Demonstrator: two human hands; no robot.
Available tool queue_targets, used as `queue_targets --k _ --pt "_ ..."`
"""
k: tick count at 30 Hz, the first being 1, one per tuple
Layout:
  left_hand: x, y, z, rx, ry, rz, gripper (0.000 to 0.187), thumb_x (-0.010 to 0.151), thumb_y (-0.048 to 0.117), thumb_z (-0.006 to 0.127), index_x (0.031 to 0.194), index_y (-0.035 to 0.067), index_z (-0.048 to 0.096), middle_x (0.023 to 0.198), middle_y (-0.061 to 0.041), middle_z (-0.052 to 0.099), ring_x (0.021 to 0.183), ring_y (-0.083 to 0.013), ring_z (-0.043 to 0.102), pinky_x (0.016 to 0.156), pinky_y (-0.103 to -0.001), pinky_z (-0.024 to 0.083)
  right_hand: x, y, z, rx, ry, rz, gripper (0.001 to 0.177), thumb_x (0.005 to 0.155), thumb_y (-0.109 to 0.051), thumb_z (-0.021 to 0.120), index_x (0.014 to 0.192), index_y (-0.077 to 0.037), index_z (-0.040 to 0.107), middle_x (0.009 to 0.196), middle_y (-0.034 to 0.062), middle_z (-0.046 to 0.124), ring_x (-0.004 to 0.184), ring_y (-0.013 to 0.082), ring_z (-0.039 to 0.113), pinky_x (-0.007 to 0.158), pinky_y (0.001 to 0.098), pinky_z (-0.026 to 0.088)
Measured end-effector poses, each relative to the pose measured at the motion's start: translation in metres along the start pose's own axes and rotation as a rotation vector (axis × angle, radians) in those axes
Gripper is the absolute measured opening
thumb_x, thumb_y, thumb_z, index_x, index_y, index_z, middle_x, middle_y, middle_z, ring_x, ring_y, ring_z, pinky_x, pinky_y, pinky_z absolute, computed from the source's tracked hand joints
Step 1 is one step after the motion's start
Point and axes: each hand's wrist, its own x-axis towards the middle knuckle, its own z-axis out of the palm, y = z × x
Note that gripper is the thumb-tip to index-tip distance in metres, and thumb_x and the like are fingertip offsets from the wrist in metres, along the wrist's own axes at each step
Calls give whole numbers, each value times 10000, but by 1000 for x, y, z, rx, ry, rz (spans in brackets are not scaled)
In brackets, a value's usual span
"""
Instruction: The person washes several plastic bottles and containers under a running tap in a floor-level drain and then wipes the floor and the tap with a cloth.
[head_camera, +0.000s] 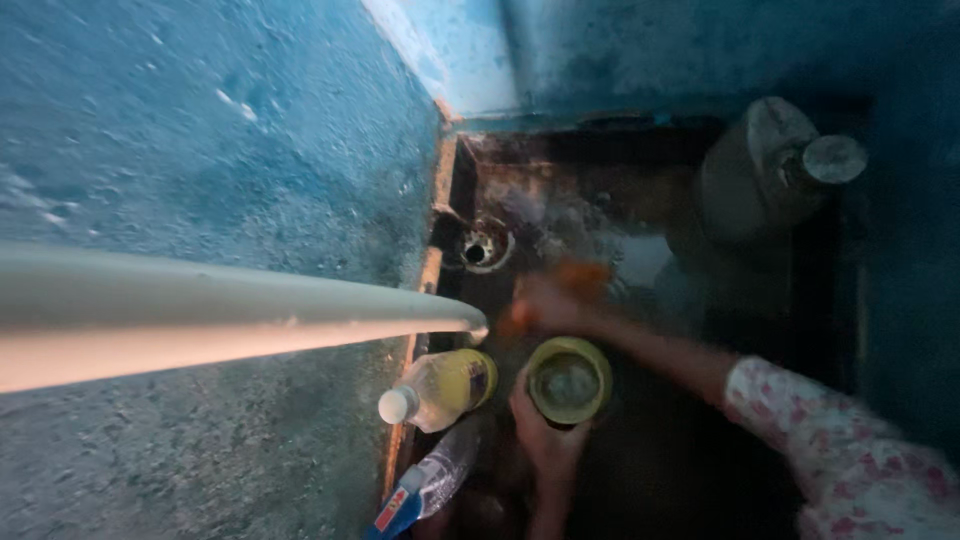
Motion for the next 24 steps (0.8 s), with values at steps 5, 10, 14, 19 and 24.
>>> queue_targets --k 5,10,14,19,24 --pt "-4 -16 -1 -17 -89 78 1024 615 117 945 1489 24 420 1424 -181 519 1346 -349 543 1128 -442 445 36 -12 -3 53 19 -23 100 815 -148 727 888 -80 728 982 170 686 964 358 655 890 500 507" --pt "-6 -31 3 30 -109 82 1080 568 111 963 1477 14 387 1421 -189 487 1338 -358 508 1131 -461 405 105 -8 -38 478 127 482 137 920 -104 707 1049 -70 734 1044 159 720 935 327 701 806 461 588" --pt "2 -32 6 63 -82 117 1087 552 135 986 1462 12 405 1383 -195 514 1304 -375 516 1109 -474 409 125 -18 -73 537 505 422 181 914 -53 692 1093 -58 719 1115 153 698 1004 300 685 867 447 578" --pt "0 -34 -1 87 -142 128 1103 581 168 989 1488 2 384 1431 -211 507 1338 -396 486 1116 -497 395 105 -65 -123 28 -51 618 129 904 -94 724 1031 -72 733 1032 123 727 944 259 712 841 419 582" --pt "2 -34 2 40 -83 245 1043 623 184 978 1499 25 436 1448 -196 555 1362 -381 518 1147 -498 426 59 -70 -107 -94 -199 73 27 882 -129 770 886 -103 777 943 119 722 895 250 693 796 410 563"
